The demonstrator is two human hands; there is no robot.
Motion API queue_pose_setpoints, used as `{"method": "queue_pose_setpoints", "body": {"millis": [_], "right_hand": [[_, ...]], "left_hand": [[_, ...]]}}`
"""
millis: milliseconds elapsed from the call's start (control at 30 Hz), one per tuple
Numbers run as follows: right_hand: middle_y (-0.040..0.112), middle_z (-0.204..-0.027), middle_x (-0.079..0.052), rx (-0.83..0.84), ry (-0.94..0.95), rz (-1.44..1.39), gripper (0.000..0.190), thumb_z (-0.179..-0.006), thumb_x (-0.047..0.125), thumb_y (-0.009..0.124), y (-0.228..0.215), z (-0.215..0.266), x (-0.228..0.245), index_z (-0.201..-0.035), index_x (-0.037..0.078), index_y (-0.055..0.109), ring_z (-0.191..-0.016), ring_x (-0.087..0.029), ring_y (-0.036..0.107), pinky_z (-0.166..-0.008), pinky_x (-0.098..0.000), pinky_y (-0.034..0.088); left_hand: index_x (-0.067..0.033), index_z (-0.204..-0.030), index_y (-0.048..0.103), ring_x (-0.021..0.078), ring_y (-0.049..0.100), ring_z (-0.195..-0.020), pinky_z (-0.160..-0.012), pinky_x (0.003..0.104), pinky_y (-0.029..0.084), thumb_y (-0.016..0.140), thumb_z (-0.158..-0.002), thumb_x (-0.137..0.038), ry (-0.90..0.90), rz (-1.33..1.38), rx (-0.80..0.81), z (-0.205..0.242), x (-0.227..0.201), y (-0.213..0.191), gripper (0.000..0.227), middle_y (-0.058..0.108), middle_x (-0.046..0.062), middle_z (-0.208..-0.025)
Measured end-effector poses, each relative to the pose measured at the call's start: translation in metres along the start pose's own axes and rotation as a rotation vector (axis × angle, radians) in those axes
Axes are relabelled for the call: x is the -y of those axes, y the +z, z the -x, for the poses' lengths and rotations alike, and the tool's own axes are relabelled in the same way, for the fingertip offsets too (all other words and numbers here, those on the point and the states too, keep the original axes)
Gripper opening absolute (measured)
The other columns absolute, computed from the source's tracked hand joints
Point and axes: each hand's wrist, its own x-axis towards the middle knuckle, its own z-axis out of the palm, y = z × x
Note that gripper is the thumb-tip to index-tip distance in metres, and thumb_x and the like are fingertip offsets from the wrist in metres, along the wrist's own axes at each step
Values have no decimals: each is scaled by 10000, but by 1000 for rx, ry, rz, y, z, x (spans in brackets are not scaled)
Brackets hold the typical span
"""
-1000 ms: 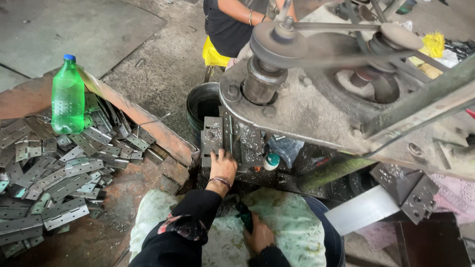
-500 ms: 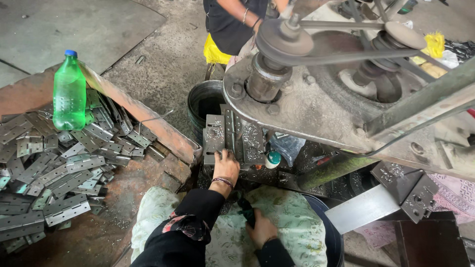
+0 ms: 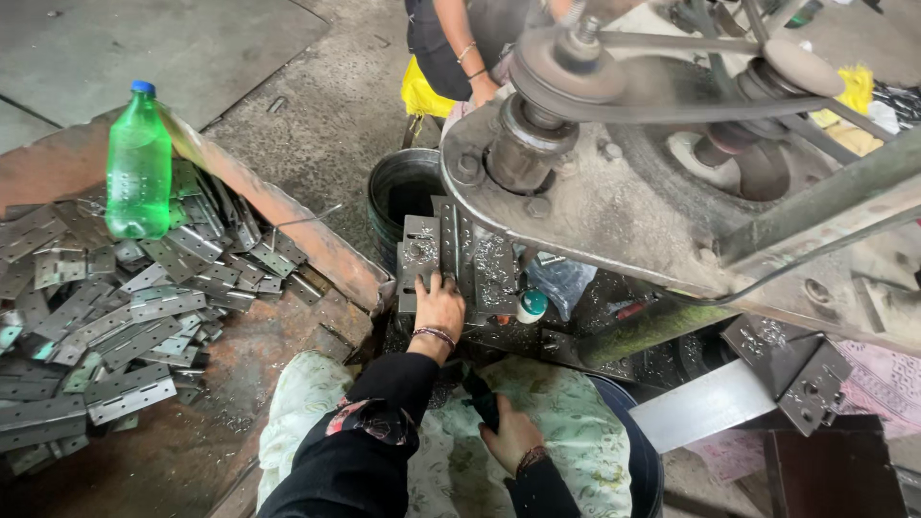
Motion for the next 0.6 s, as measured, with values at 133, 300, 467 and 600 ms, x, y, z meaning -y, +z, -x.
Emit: {"method": "queue_pose_setpoints", "body": {"millis": [133,300,467,600], "right_hand": [[730,-961,-236,-84,3,17,747,-878,385,738,9,-5,0,-1456,59,395,-824,-408,714,-711,-519,585],[732,-957,-264,-76,-19,-66,853,-917,390,708,48,-22,-19,-1559,31,276,-797,-417,710,-720,-506,595],[728,-1021,-251,-69,21,-15,884,-864,382,759,42,-14,-15,-1532,30,298,-893,-422,701,-754,-516,584],[718,-1045,-238,-33,31,4,797,-884,378,720,0,2,4,-1515,67,345,-924,-425,714,-764,-533,578]], "left_hand": [[-101,-1183,736,357,361,-1436,-1152,646,280,521,-1011,-262,-38,26,-104,-19,1,6,319,538,112,-1462],[-110,-1200,735,361,373,-1429,-1166,629,285,545,-978,-248,-29,42,-65,-29,0,10,323,558,104,-1441],[-127,-1155,756,369,347,-1438,-1167,659,250,523,-1000,-247,-46,49,-135,-16,-2,7,304,545,81,-1463],[-148,-1169,746,379,306,-1466,-1168,702,205,518,-993,-244,-58,34,-98,-20,5,5,303,556,58,-1438]]}}
